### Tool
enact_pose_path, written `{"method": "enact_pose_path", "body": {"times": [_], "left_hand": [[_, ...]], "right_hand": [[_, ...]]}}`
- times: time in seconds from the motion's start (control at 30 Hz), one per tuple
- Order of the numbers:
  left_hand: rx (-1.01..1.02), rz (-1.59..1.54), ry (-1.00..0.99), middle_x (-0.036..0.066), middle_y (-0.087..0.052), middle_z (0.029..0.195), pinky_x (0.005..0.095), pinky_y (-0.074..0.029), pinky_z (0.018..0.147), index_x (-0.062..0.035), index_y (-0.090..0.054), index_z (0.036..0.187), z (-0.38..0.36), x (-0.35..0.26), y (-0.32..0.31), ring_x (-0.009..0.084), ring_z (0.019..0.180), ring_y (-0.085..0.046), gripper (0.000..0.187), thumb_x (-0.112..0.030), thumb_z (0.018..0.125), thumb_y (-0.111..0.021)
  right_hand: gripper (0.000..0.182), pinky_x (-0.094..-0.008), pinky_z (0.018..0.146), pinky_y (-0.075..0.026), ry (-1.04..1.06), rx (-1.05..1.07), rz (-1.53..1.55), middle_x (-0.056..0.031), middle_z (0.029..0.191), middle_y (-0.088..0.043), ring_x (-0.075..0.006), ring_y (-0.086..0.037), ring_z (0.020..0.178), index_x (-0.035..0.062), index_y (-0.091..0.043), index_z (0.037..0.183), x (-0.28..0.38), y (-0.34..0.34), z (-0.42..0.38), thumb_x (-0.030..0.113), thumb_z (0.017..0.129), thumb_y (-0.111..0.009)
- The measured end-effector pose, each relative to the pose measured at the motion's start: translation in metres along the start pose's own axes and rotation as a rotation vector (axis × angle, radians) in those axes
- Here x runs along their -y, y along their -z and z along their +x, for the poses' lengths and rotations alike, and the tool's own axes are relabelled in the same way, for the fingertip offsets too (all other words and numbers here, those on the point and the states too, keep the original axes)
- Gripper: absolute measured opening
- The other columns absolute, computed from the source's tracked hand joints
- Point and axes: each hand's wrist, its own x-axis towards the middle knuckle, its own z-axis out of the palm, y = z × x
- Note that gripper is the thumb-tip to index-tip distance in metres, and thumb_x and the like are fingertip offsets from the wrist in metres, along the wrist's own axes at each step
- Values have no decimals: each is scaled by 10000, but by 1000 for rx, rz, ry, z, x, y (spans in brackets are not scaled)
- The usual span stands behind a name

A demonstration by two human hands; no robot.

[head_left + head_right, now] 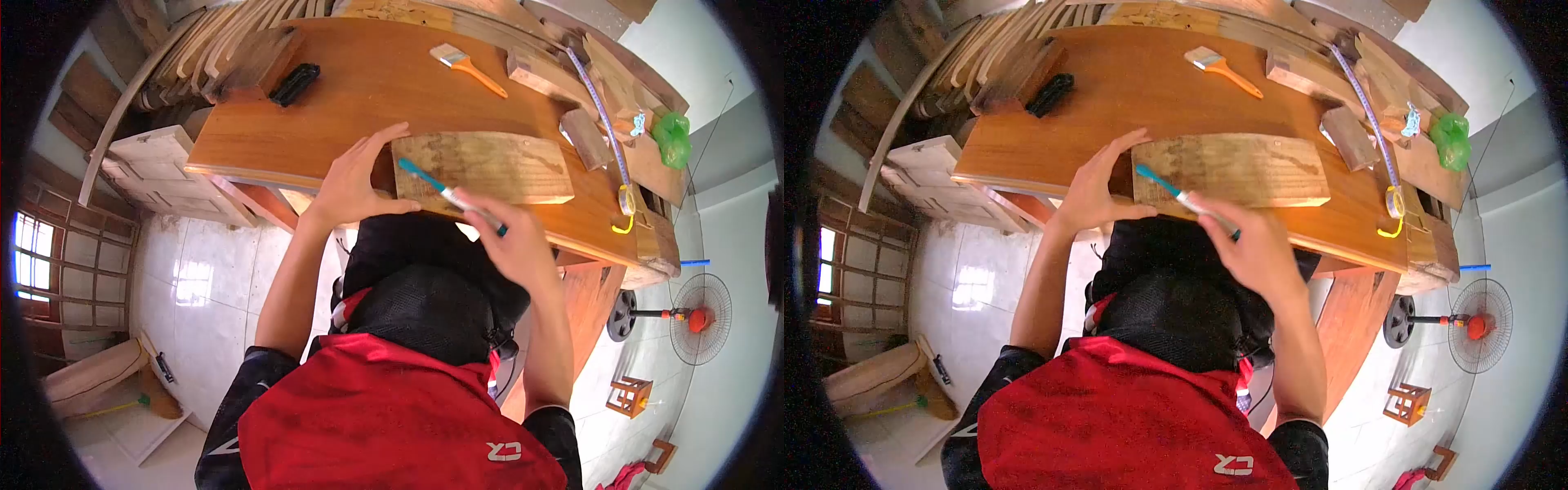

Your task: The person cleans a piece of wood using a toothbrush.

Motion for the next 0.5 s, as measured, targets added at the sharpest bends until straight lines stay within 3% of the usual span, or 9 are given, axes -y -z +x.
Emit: {"method": "enact_pose_path", "body": {"times": [0.1, 0.13, 0.27, 0.37, 0.4, 0.5], "left_hand": [[-5, -14, 5, 135, -591, 1570, 469, -407, 1244, -127, -455, 1605, -1, 1, -2, 362, 1478, -528, 1109, -437, 682, -984], [0, -15, 5, 137, -591, 1569, 468, -407, 1244, -125, -456, 1603, -1, 1, -2, 362, 1478, -528, 1108, -440, 681, -984], [-6, -2, 1, 147, -590, 1567, 467, -408, 1243, -124, -459, 1603, 2, 1, 1, 367, 1473, -532, 1112, -447, 678, -984], [-4, -31, 28, 156, -587, 1568, 470, -414, 1236, -124, -458, 1606, 1, 0, 0, 373, 1467, -537, 1125, -454, 669, -986], [10, -29, 24, 154, -586, 1570, 470, -414, 1236, -125, -458, 1606, -1, 0, -1, 374, 1468, -536, 1126, -454, 667, -986], [-2, -5, 5, 151, -582, 1575, 471, -414, 1236, -127, -461, 1603, 5, 3, 4, 377, 1471, -531, 1126, -455, 663, -986]], "right_hand": [[299, -412, 872, -600, -500, -105, -133, -162, 1112, -802, -395, -780, 977, 181, -782, 1319, -17, 29, 14, 234, 1026, -750], [300, -417, 835, -610, -417, -200, -201, -183, 1066, -796, -394, -788, 944, 181, -777, 1330, -28, 27, 10, 261, 1045, -727], [298, -421, 817, -615, 120, -33, -46, -205, 1090, -782, -410, -770, 978, 166, -773, 1332, -4, -2, -9, 265, 1063, -692], [288, -382, 999, -558, -358, -150, -38, -186, 1202, -796, -303, -779, 1123, 89, -770, 1320, -19, 26, 5, 182, 1052, -716], [288, -383, 1006, -556, -392, -186, -124, -184, 1219, -792, -301, -778, 1126, 91, -768, 1323, -32, 32, 10, 190, 1059, -711], [273, -442, 874, -606, -168, -61, -200, -199, 1120, -782, -392, -765, 1029, 183, -783, 1314, -5, 5, -8, 239, 1064, -688]]}}
